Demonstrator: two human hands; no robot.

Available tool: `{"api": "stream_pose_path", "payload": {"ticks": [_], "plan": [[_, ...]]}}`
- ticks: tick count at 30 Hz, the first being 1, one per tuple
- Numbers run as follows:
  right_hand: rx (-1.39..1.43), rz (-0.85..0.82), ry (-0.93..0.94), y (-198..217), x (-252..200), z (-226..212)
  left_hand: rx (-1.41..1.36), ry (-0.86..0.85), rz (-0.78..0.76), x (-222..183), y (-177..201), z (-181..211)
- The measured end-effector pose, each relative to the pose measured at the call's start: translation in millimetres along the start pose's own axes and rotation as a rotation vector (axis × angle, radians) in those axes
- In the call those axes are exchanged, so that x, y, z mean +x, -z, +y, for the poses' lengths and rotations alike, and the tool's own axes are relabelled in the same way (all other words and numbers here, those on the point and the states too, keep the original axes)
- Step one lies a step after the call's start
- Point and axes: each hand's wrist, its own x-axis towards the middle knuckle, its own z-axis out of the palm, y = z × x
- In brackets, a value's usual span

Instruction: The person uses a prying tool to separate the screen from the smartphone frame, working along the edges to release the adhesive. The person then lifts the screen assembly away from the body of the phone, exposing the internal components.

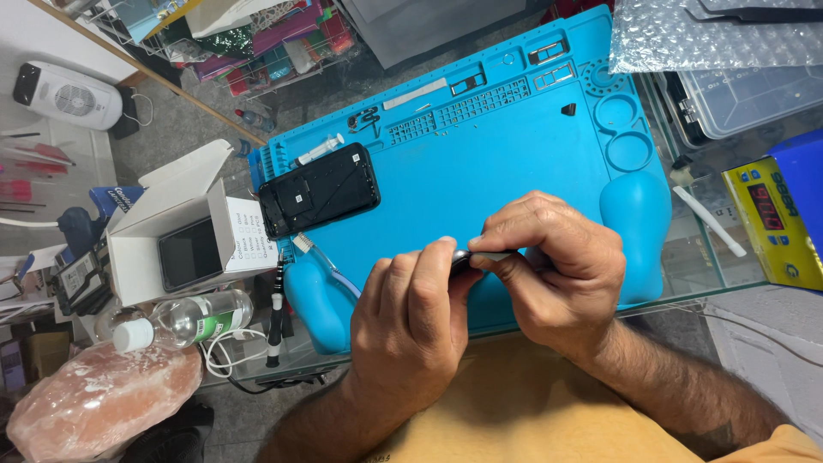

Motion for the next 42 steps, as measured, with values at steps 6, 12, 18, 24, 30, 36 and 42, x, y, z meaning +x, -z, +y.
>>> {"api": "stream_pose_path", "payload": {"ticks": [6, 12, 18, 24, 30, 36, 42], "plan": [[-0.036, -0.044, 0.007, 5, 7, -9, 0.032, -0.004, -0.003, 0, 0, 2], [-0.134, -0.12, 0.033, 11, 16, -18, 0.02, -0.012, 0.002, -2, 1, 2], [-0.128, -0.14, 0.011, 16, 8, -6, -0.03, 0.022, -0.014, 4, 2, 1], [-0.133, -0.212, 0.04, 25, 6, 2, -0.061, 0.077, -0.012, 4, -3, 2], [-0.024, -0.143, -0.086, 19, 11, 0, -0.006, 0.081, -0.001, 5, -2, 8], [0.002, -0.065, -0.102, 9, 7, 3, 0.059, 0.055, -0.006, 2, -4, 9], [0.057, -0.003, -0.13, 1, 3, 3, 0.085, 0.042, 0.003, 0, -3, 10]]}}
